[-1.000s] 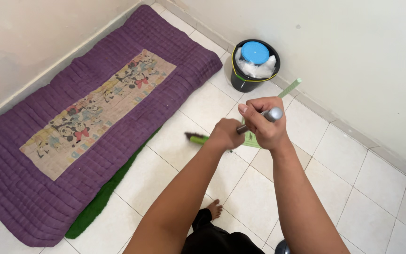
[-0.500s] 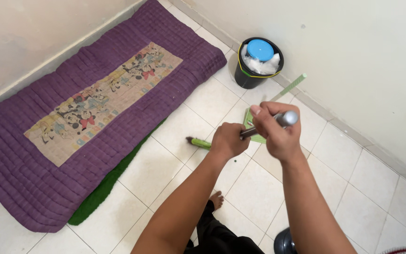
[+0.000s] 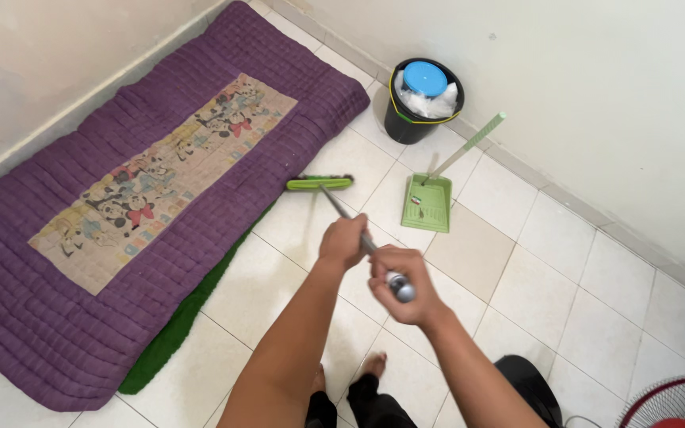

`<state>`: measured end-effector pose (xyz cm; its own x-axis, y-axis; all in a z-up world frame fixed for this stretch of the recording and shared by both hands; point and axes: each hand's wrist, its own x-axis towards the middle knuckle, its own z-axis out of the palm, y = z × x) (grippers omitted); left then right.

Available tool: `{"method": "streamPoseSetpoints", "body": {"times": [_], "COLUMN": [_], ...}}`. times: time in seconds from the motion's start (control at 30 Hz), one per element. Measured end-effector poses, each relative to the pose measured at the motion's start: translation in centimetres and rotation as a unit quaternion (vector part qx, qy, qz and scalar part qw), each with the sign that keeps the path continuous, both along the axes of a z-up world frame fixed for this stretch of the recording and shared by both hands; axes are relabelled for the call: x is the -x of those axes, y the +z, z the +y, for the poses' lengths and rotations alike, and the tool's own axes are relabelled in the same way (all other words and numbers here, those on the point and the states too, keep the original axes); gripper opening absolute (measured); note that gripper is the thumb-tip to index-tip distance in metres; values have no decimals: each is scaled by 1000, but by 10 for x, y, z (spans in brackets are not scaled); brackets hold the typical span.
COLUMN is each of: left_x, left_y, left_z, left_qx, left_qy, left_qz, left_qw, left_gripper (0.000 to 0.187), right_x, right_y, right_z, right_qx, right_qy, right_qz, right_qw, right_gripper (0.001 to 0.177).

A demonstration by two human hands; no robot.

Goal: The person sweeps the tiled floor with a long-handled broom, pushing debris across the floor near a floor mattress, a bucket, and a toy bin, and at the end moves the broom toward the green dustpan.

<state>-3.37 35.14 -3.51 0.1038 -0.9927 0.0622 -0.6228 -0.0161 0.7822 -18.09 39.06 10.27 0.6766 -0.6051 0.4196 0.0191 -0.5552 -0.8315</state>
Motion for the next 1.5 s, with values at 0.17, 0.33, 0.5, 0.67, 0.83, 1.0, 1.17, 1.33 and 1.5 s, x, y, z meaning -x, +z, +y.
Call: {"method": "streamPoseSetpoints", "body": {"times": [0.17,0.33,0.5,0.67,0.83,1.0,1.17,1.33,1.5], "left_x": [5,26,64,81,81,92,85,70,31], "left_y": [-29,-15,17,52,82,85,36,-40,-81], "left_z": [23,36,55,75,57,27,-7,-69,-58], "left_qx": [6,1,26,-60,-131,-47,32,-126,-37], "left_qy": [52,87,111,67,-5,7,1,101,12], "left_qz": [53,100,84,59,69,69,102,673,69], "left_qw": [997,991,990,994,989,997,994,722,997], "left_gripper": [5,12,9,9,7,5,16,26,35], "right_x": [-3,5,33,56,72,88,69,43,28], "right_y": [-24,-8,30,55,67,73,42,-6,-33], "right_z": [14,12,12,27,34,23,3,-20,-38], "right_qx": [-65,-108,-177,-224,-214,-148,-47,16,-30], "right_qy": [-36,-18,-11,-55,-73,-81,-84,-112,-82], "right_qz": [63,32,-7,-17,-95,-107,-15,46,82], "right_qw": [995,993,984,973,970,980,995,992,993], "right_gripper": [20,21,26,23,27,22,22,19,20]}}
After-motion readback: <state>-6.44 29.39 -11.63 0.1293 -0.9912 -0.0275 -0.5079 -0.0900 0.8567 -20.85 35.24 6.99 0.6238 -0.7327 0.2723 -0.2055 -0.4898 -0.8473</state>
